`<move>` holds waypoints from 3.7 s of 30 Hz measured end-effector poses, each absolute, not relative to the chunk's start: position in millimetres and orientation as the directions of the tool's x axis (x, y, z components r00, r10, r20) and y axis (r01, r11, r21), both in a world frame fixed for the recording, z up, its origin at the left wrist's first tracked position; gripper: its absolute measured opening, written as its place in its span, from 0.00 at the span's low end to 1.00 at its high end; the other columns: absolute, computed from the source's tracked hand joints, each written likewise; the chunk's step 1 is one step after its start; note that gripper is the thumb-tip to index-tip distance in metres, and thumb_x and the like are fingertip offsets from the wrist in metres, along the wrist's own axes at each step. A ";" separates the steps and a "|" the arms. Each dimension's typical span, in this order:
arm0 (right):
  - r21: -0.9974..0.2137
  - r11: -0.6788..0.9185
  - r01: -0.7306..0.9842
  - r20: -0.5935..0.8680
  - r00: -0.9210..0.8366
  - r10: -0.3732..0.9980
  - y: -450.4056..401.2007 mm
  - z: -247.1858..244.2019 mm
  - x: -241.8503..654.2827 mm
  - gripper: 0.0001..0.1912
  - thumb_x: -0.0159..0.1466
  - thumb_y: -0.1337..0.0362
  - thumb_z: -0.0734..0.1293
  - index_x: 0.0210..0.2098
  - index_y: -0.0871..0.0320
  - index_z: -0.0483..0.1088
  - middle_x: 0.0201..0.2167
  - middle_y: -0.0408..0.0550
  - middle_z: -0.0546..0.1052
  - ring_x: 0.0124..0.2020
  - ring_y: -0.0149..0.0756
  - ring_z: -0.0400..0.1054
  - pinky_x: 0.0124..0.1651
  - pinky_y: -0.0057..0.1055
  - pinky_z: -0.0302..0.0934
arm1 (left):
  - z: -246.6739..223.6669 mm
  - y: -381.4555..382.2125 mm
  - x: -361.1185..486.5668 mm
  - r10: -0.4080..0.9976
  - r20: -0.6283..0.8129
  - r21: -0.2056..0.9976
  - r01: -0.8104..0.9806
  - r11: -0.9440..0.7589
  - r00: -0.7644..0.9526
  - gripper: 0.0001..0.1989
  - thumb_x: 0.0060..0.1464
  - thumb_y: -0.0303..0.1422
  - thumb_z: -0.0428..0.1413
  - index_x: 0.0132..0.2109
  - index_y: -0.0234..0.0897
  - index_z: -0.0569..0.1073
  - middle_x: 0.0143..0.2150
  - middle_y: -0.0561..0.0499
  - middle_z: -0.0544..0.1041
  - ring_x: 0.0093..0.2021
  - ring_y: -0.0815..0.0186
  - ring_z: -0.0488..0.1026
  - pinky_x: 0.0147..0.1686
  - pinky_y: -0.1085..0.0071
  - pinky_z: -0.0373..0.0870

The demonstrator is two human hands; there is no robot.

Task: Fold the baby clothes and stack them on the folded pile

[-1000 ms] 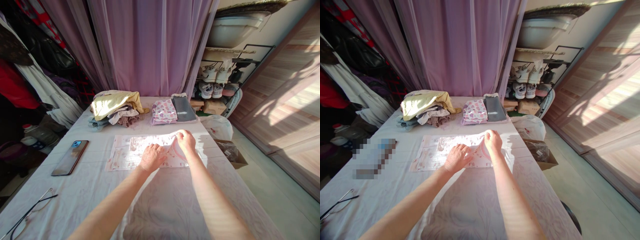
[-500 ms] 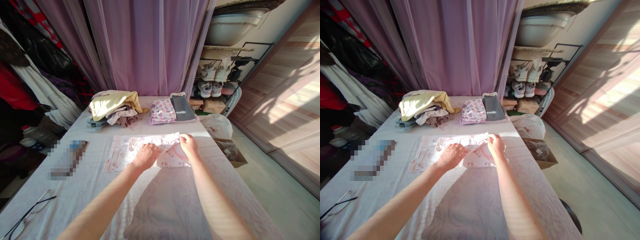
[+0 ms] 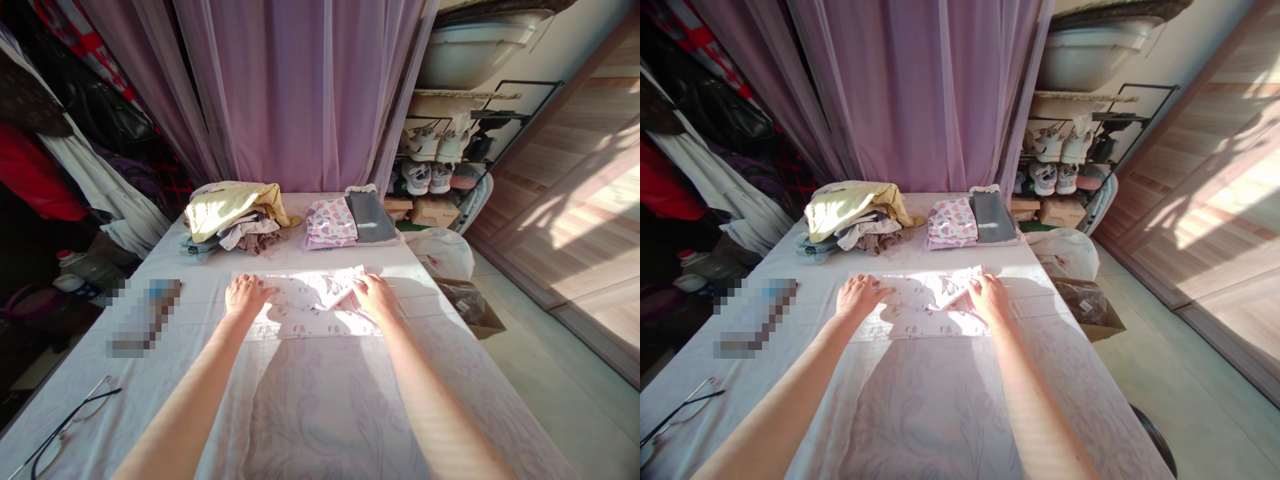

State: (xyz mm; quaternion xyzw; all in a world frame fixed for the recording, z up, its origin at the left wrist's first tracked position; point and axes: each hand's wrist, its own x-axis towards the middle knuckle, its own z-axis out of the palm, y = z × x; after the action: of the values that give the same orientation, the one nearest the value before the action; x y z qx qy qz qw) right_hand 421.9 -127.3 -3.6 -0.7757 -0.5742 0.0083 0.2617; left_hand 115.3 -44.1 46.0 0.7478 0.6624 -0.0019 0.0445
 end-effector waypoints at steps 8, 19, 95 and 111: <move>-0.420 -0.287 0.861 0.139 0.374 0.917 -120.3 7.5 427.0 0.09 0.63 0.63 0.65 0.36 0.58 0.78 0.39 0.50 0.78 0.42 0.39 0.72 0.44 0.30 0.62 | 56.8 -43.5 119.4 0.998 -0.061 0.347 0.938 -0.010 0.034 0.13 0.62 0.41 0.46 0.45 0.42 0.71 0.39 0.49 0.81 0.43 0.58 0.77 0.40 0.67 0.68; -0.409 -0.165 0.898 0.370 0.328 0.869 -120.9 -1.3 421.5 0.15 0.64 0.66 0.61 0.44 0.56 0.76 0.45 0.52 0.79 0.48 0.42 0.70 0.53 0.36 0.62 | 41.0 -47.3 108.6 0.996 0.060 0.235 0.969 -0.080 0.068 0.23 0.61 0.37 0.49 0.62 0.40 0.65 0.59 0.40 0.73 0.57 0.52 0.71 0.52 0.58 0.68; -0.324 -0.273 0.906 0.283 0.368 0.886 -120.2 -2.6 422.1 0.09 0.63 0.64 0.63 0.37 0.54 0.77 0.37 0.53 0.78 0.40 0.42 0.71 0.47 0.35 0.63 | 1.5 -94.4 188.8 0.506 0.051 0.305 0.470 -0.829 0.861 0.34 0.61 0.53 0.46 0.69 0.46 0.57 0.71 0.47 0.58 0.71 0.53 0.51 0.69 0.48 0.44; -0.350 0.033 0.936 0.287 0.073 0.955 -125.7 7.7 340.4 0.25 0.70 0.62 0.55 0.65 0.54 0.61 0.66 0.53 0.63 0.68 0.44 0.53 0.68 0.49 0.44 | 7.5 -74.3 121.9 0.920 0.132 0.196 0.900 -0.389 0.369 0.24 0.63 0.39 0.47 0.64 0.41 0.67 0.68 0.42 0.63 0.70 0.49 0.55 0.67 0.41 0.46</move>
State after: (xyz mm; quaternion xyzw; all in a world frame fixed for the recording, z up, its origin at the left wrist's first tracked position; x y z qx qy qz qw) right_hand 340.4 -125.7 7.7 -0.6950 -0.6803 0.0203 0.2318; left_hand 121.9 -74.3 7.5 0.8261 0.5508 0.1101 0.0453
